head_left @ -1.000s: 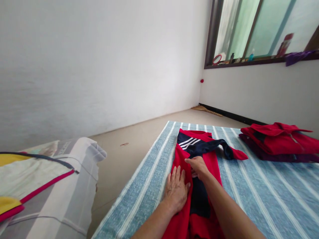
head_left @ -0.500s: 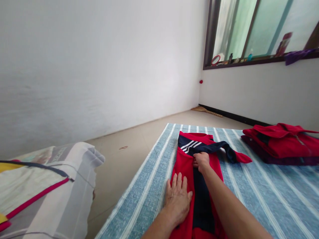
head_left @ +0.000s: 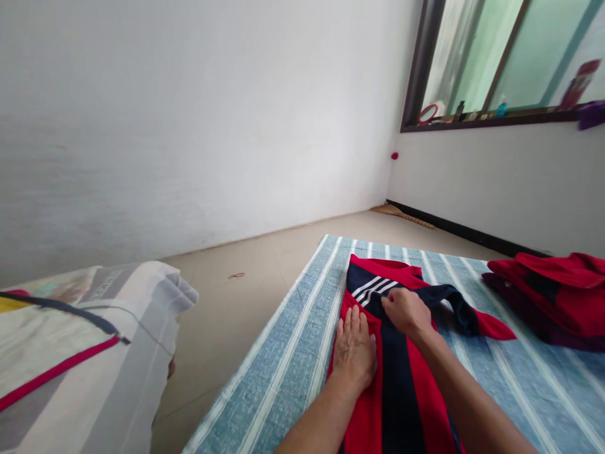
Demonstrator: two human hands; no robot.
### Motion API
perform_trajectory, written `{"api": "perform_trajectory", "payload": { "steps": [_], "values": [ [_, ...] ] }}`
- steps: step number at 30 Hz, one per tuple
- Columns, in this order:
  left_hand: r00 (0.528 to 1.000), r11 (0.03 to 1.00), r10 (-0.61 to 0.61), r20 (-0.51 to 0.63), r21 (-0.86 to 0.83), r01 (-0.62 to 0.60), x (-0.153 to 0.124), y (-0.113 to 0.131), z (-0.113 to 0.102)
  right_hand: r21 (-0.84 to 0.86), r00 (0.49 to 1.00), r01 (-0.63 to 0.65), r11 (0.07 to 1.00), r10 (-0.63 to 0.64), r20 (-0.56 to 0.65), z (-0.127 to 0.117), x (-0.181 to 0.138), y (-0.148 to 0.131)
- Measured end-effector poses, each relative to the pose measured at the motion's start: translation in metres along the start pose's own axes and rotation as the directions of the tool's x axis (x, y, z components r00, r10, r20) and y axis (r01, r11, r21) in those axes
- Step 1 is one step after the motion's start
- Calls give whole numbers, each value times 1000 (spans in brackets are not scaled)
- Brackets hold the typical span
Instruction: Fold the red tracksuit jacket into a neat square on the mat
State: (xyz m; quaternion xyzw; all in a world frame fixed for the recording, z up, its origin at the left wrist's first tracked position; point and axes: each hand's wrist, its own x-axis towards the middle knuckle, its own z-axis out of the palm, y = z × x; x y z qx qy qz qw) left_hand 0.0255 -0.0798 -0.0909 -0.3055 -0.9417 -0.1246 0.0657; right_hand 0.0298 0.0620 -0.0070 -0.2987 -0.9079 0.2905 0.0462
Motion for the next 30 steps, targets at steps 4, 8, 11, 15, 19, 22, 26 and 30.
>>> {"api": "perform_trajectory", "payload": {
  "steps": [4, 8, 11, 15, 19, 22, 26, 30],
  "values": [
    [1000, 1000, -20, 4, -5, 20, -2, 2, -2, -187, 993, 106, 977, -114, -35, 5, 45, -34],
    [1000, 1000, -19, 12, -23, 19, -4, 3, -9, -295, 996, 85, 952, -92, -13, 21, 95, -54],
    [1000, 999, -15, 3, -44, 15, -7, 4, -11, -358, 996, 74, 931, -87, -21, 31, 117, -55],
    [999, 998, -22, -25, -61, 20, -8, 4, -9, -402, 986, 145, 904, -165, -14, 36, 127, -51],
    [998, 999, -28, -54, -28, 26, -8, 4, -4, -423, 967, 212, 881, -252, -41, 35, 134, -52],
    [998, 999, -30, -51, -13, 30, -9, 5, -5, -434, 960, 230, 871, -276, -45, 36, 141, -51],
    [999, 999, -29, -18, -20, 29, -8, 5, -12, -445, 950, 260, 857, -310, -43, 40, 147, -47],
    [998, 998, -57, 39, -27, 58, -6, 6, -18, -447, 941, 264, 855, -331, -77, 36, 151, -41]
  ]
}}
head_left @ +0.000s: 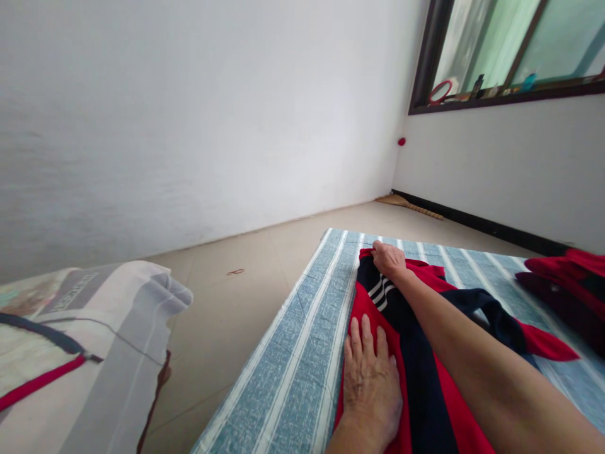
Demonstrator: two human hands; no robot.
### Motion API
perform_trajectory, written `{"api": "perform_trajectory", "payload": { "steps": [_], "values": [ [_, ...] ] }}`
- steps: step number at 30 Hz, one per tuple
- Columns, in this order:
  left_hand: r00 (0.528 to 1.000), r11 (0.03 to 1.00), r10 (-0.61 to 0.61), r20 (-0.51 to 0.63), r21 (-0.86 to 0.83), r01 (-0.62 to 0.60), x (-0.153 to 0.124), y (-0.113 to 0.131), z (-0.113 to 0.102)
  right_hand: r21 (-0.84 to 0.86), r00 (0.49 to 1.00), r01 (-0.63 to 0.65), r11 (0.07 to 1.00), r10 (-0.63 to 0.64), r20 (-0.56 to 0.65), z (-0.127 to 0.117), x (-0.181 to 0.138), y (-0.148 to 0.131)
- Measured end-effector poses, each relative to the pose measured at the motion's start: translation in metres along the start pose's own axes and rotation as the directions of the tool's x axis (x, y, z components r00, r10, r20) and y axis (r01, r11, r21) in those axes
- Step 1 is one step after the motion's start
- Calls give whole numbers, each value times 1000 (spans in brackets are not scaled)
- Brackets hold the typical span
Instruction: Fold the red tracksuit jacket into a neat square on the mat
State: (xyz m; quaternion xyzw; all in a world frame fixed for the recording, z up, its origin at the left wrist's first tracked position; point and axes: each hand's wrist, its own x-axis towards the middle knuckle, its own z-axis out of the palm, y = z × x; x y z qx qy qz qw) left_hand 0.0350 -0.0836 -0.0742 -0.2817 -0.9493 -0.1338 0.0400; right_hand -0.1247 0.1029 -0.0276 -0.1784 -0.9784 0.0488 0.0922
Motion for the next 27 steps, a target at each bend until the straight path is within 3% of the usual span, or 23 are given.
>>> {"api": "perform_trajectory", "payload": {
  "steps": [5, 11, 15, 19, 27],
  "values": [
    [999, 999, -34, 39, -9, 34, 2, 0, 5, 10, 1000, -8, 1000, 8, 13, 1, 2, 5],
    [1000, 1000, -26, 9, 17, 26, 3, -2, 11, 34, 999, 44, 998, -43, -21, -12, -10, -4],
    [1000, 999, -3, -7, 32, 3, 5, -3, 6, 54, 979, 198, 979, -195, -55, -24, -46, -2],
    [1000, 997, 17, 20, 70, -19, 9, -4, 1, 102, 949, 314, 944, -316, 4, -23, -84, 20],
    [995, 990, 43, 85, 131, -54, 22, -10, -17, 291, 969, 241, 926, -211, -130, -37, -138, 47]
  ]
}}
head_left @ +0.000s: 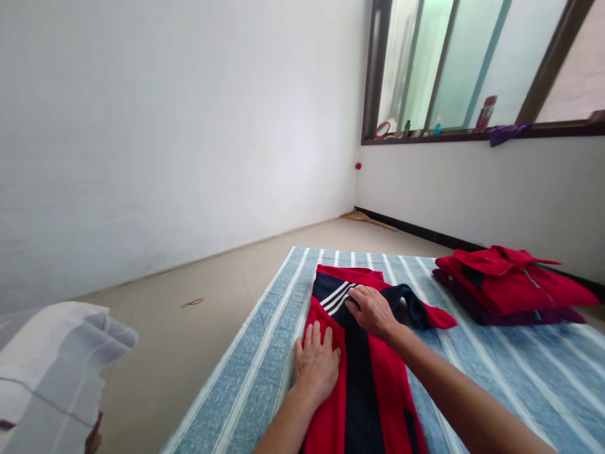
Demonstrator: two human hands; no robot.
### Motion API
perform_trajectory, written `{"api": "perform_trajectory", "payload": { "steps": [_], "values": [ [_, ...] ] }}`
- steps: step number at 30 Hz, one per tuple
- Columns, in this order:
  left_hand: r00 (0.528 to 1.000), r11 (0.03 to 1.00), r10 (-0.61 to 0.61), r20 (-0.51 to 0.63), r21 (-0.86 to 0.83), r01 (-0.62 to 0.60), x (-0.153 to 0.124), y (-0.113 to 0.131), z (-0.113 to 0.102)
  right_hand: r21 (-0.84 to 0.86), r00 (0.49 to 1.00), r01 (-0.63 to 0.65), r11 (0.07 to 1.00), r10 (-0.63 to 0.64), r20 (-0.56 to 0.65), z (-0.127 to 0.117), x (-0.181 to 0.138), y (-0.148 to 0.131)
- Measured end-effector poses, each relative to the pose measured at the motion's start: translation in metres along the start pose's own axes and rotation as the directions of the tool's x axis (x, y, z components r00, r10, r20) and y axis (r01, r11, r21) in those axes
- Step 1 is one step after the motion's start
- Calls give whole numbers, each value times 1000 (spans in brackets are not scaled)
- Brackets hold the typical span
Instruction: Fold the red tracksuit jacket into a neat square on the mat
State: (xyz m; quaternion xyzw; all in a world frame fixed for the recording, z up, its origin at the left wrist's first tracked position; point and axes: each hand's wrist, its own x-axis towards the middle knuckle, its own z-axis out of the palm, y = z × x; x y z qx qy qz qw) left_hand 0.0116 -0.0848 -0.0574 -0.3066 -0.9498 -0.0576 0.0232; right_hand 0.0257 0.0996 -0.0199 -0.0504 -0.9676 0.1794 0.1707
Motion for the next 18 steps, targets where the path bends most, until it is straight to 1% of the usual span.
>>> {"api": "perform_trajectory", "payload": {
  "steps": [3, 5, 7, 9, 10, 11, 12, 14, 15, 16, 17, 18],
  "values": [
    [999, 1000, 9, -47, -6, -9, 13, -3, -12, 109, 994, -92, 990, 98, -52, -10, -26, 6],
    [993, 998, 51, -108, -15, -53, 26, -5, -15, 200, 970, -206, 958, 227, -89, -15, -42, 18],
    [986, 996, 85, -144, -19, -89, 43, -6, -15, 315, 921, -337, 887, 379, -83, -17, -54, 34],
    [984, 996, 85, -156, -24, -89, 63, -6, -12, 420, 869, -441, 793, 494, -21, -17, -63, 48],
    [984, 996, 80, -160, -27, -86, 73, -6, -9, 481, 841, -485, 730, 540, 30, -15, -66, 53],
    [983, 996, 76, -165, -30, -82, 82, -5, -7, 566, 805, -529, 632, 585, 99, -13, -68, 57],
    [983, 996, 71, -171, -32, -78, 92, -4, -6, 665, 759, -564, 490, 625, 183, -11, -68, 60],
    [980, 997, 60, -188, -32, -67, 109, -1, -2, 811, 661, -571, 123, 655, 366, -8, -65, 63],
    [979, 998, 55, -195, -31, -63, 116, 1, 0, 836, 622, -547, -40, 649, 438, -6, -61, 63],
    [978, 998, 54, -201, -30, -61, 123, 4, 2, 841, 596, -521, -144, 645, 479, -5, -57, 63],
    [977, 998, 54, -204, -27, -61, 128, 6, 5, 844, 581, -505, -178, 653, 486, -4, -51, 62],
    [978, 998, 54, -204, -24, -60, 133, 8, 9, 849, 569, -496, -184, 670, 477, -3, -46, 62]
  ]
}}
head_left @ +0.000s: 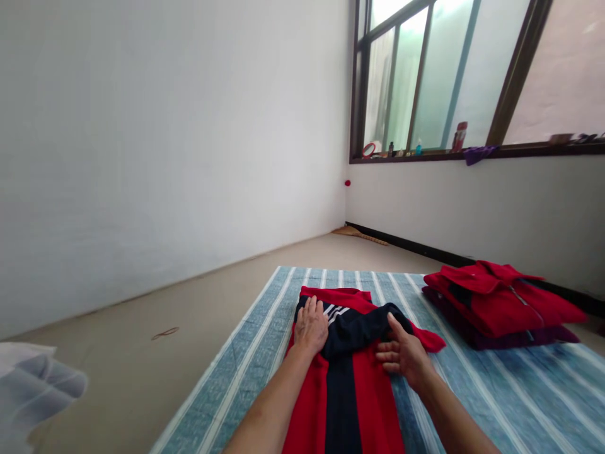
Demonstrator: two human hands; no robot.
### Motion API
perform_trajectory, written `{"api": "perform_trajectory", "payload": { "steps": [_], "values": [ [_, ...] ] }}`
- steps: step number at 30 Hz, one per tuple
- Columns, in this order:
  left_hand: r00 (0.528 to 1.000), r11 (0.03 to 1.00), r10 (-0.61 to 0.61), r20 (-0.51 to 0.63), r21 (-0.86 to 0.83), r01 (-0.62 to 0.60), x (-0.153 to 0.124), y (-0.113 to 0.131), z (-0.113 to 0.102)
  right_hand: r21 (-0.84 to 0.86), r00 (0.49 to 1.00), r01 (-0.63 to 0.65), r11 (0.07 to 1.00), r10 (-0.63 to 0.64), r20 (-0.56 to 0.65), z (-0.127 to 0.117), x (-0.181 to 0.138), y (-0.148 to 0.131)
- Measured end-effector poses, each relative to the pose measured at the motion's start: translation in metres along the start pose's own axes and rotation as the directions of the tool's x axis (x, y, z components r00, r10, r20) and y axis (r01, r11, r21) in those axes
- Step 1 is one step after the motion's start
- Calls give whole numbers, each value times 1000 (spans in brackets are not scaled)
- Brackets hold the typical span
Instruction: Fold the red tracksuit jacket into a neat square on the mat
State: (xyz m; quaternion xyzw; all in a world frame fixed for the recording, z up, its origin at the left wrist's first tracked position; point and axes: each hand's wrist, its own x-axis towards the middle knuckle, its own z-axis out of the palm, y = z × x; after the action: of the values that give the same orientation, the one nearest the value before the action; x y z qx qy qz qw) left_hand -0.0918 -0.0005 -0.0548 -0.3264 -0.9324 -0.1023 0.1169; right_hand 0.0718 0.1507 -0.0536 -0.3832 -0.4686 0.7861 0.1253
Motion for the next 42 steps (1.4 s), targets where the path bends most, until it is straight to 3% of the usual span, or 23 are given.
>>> {"api": "perform_trajectory", "payload": {
  "steps": [4, 8, 13, 17, 19, 21, 23, 24, 26, 29, 33, 38, 42],
  "values": [
    [1000, 999, -25, 11, 34, 25, 5, 2, 21, 0, 992, 70, 998, -69, -109, 15, 16, -4],
    [997, 996, -63, 51, 60, 60, 6, 2, 29, -101, 944, 247, 964, -263, -199, 18, 37, -3],
    [989, 995, -99, 111, 40, 95, 6, 5, 23, -259, 837, 461, 849, -513, -192, 0, 43, -1],
    [986, 995, -103, 134, 4, 103, 9, 6, 11, -508, 693, 581, 636, -714, -101, -26, 32, 7],
    [992, 996, -86, 89, -10, 87, 14, 5, 3, -534, 663, 606, 589, -745, -70, -36, 30, 13],
    [997, 998, -67, 31, -19, 67, 19, 2, -3, -311, 738, 600, 737, -660, -140, -43, 32, 17],
    [999, 998, -54, 0, -22, 54, 25, 0, -5, 80, 859, 497, 864, -476, -192, -47, 34, 17],
    [999, 999, -45, -5, -22, 44, 27, -1, -3, 245, 906, 419, 874, -384, -177, -47, 35, 15],
    [1000, 1000, -19, 15, -24, 19, 29, -2, 4, 417, 961, 277, 866, -255, -110, -47, 34, 10],
    [996, 999, 14, 87, -30, -11, 29, 0, 20, 406, 988, 151, 901, -152, -30, -45, 31, 2],
    [985, 998, 45, 168, -45, -38, 32, 2, 26, 288, 975, 213, 933, -184, -126, -43, 28, -2],
    [961, 985, 152, 230, -110, -130, 38, 0, -2, 215, 954, 266, 940, -224, -200, -49, 23, 5],
    [955, 970, 218, 203, -154, -188, 15, -9, -36, 136, 953, 269, 954, -243, -179, -56, 2, 13]
  ]
}}
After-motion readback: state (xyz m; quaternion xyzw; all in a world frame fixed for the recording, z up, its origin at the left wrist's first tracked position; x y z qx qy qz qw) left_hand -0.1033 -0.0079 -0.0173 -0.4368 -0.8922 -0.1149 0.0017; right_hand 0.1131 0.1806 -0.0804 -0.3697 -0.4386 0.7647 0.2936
